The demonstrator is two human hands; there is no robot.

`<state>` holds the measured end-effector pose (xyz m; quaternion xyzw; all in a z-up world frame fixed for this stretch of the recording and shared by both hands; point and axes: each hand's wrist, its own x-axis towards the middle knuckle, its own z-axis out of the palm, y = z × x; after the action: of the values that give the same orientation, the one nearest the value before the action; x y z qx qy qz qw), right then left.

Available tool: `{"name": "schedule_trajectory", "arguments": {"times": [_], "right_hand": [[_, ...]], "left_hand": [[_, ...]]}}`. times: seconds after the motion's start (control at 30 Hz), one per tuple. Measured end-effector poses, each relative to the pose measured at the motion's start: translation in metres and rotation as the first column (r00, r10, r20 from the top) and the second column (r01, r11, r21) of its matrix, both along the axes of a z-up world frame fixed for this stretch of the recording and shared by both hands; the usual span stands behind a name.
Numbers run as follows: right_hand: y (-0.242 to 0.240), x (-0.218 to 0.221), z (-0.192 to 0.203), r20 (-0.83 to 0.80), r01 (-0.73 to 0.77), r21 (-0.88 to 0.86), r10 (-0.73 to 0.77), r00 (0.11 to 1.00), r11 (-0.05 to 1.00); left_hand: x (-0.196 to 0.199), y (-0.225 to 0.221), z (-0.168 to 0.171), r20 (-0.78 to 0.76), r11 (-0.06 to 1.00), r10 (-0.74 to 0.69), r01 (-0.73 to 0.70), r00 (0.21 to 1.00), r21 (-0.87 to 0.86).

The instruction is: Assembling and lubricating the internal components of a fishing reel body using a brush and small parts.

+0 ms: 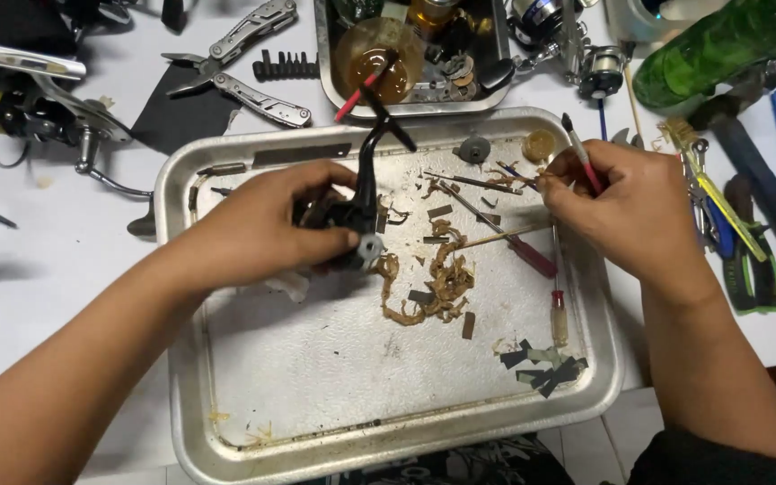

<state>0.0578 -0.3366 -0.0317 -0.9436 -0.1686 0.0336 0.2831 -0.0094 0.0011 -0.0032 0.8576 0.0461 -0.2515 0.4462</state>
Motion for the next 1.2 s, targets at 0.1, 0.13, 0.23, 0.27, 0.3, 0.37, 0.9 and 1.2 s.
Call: {"name": "schedule_trajectory", "arguments": {"times": [0.1,0.13,0.23,0.27,0.3,0.37,0.9,1.2], "right_hand": [[0.001,0.003,0.000,-0.036,-0.011,0.038,0.012,0.999,0.999],[0.002,0.004,-0.002,-0.022,-0.006,0.019,0.006,1.000,1.000],[0.006,0.007,-0.003,-0.044,-0.009,0.046,0.011,0.999,0.999],[0.007,0.008,-0.002,-0.080,-0.011,0.088,0.018,0.997,0.996],[0.008,0.009,-0.004,-0.077,-0.006,0.087,0.013,0.997,0.996],[0.008,0.011,-0.009,-0.164,0.005,0.160,0.022,0.986,0.987],[0.012,0.005,-0.006,-0.348,0.090,0.327,0.031,0.937,0.941],[0.010,0.005,-0.020,-0.446,0.187,0.569,0.109,0.888,0.801]], "left_hand": [[-0.026,0.003,-0.010,-0.109,0.998,-0.035,0.041,0.993,0.053],[-0.034,0.005,-0.014,-0.099,0.997,-0.002,0.010,0.995,0.080],[-0.055,0.010,-0.033,-0.066,0.986,0.050,-0.039,0.997,0.161],[-0.060,0.012,-0.040,-0.041,0.976,0.064,-0.054,0.997,0.212],[-0.061,0.012,-0.041,-0.038,0.976,0.059,-0.049,0.998,0.210],[-0.064,0.012,-0.043,0.001,0.952,0.053,-0.051,0.999,0.301],[-0.072,-0.030,-0.006,0.709,0.846,-0.348,-0.120,0.614,0.519],[0.029,-0.102,-0.045,0.779,0.938,-0.262,0.340,0.569,0.066]]}}
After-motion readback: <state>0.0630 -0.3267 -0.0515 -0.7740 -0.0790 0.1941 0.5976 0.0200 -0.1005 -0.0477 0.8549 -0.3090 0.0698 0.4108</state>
